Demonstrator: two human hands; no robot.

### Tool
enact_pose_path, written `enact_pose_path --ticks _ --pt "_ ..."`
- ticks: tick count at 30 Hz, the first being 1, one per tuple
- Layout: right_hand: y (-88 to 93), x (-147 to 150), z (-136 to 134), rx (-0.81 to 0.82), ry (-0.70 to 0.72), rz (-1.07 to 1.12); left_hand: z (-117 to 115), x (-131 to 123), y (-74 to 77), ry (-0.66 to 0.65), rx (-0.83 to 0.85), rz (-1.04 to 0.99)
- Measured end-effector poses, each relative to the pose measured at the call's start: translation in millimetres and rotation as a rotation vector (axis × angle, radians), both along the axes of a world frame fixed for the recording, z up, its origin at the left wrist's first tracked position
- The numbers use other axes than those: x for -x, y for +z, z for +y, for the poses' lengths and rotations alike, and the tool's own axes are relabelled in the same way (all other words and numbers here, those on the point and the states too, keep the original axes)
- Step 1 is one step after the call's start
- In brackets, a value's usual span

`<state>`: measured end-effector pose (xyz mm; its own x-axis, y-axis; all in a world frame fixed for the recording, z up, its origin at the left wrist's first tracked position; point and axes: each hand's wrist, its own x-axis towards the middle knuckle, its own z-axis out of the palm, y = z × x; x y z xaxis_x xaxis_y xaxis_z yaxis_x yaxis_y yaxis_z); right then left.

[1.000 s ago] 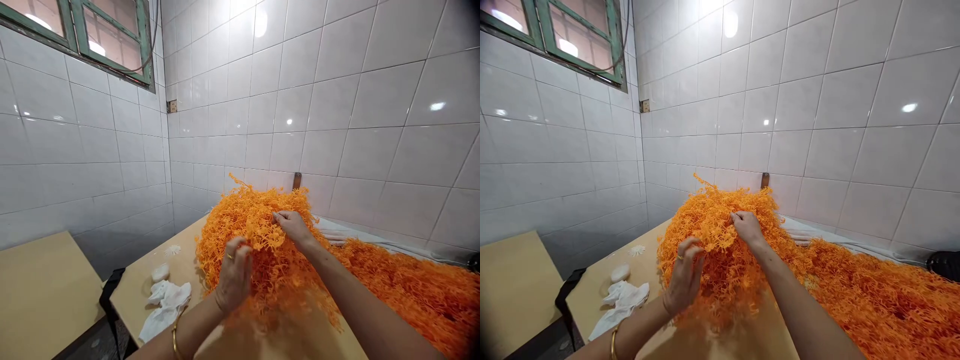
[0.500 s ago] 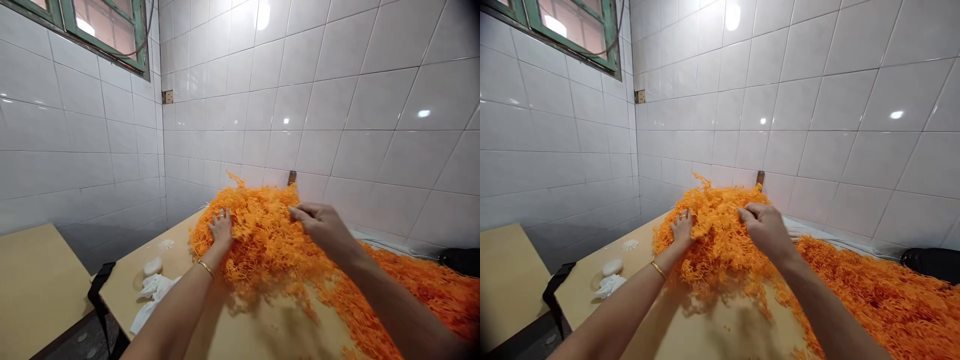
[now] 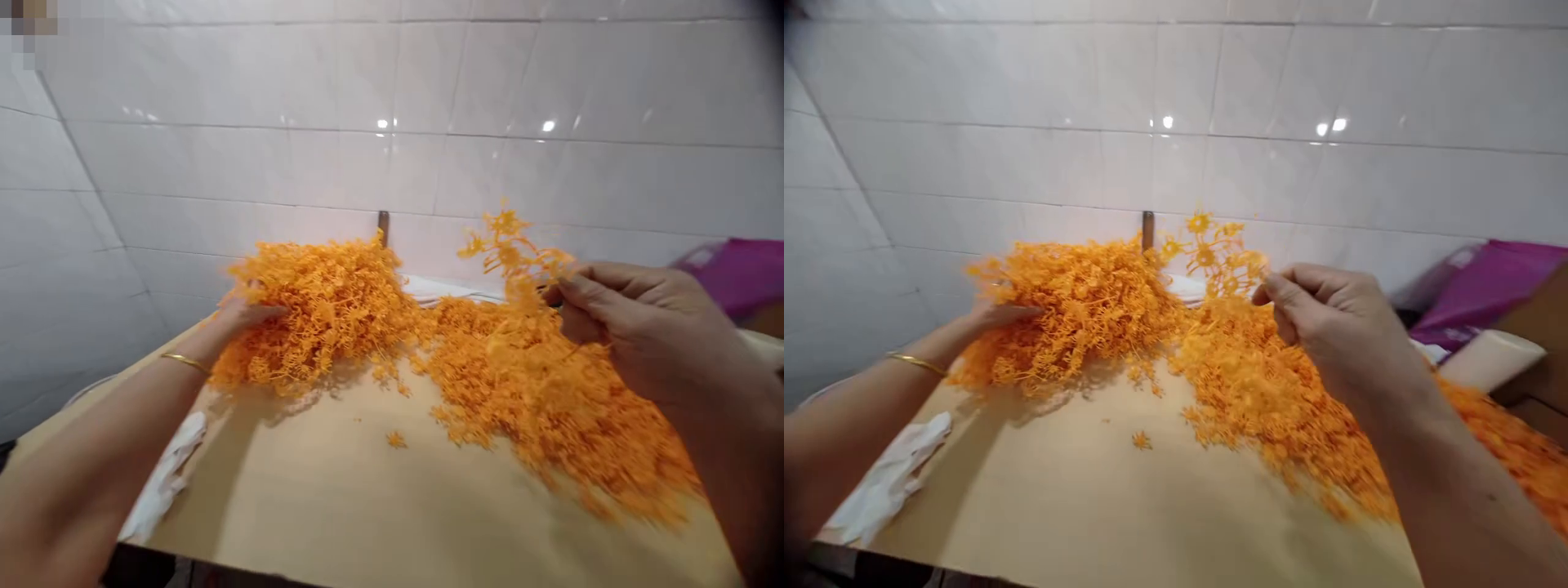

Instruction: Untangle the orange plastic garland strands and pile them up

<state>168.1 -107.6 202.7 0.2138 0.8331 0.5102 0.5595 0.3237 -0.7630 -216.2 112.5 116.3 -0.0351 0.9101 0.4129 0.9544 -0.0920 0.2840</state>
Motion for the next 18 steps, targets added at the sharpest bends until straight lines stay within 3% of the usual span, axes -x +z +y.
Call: enact_pose_path --ticks 1,3,5,6,9,12,15,18 --pt "-7.7 0.4 -7.4 0.037 -0.009 -0.057 -2.4 6.6 5.1 -0.024 0.032 0.046" --pt "-27.3 2.1 -18.7 0.103 0.014 -0.163 -16.0 14.7 12.4 0.072 0.081 0.134" --pt "-47.9 3.9 -26.0 0.162 0.037 -0.247 -44.9 10.7 11.5 0.262 -0.08 0.161" --pt "-56.8 4.4 -28.6 0.182 0.036 -0.271 -64.6 3.0 6.2 0.253 -0.179 0.151" --pt "-72.7 2.8 -34.2 0.204 0.004 -0.256 -130.4 -39.2 -31.1 0.038 -0.284 0.094" --pt "-72.0 -4.3 -39.0 0.153 -0.042 -0.134 -177.9 -92.5 -85.8 -0.239 0.005 0.122" --pt "-63.3 -11.9 -43.1 0.057 -0.048 0.073 -187.5 -139.9 -126.9 -0.34 0.239 0.18" --pt "-58.6 -10.0 -43.7 -0.018 0.034 0.356 -165.0 -180.4 -139.2 -0.469 0.261 0.21"
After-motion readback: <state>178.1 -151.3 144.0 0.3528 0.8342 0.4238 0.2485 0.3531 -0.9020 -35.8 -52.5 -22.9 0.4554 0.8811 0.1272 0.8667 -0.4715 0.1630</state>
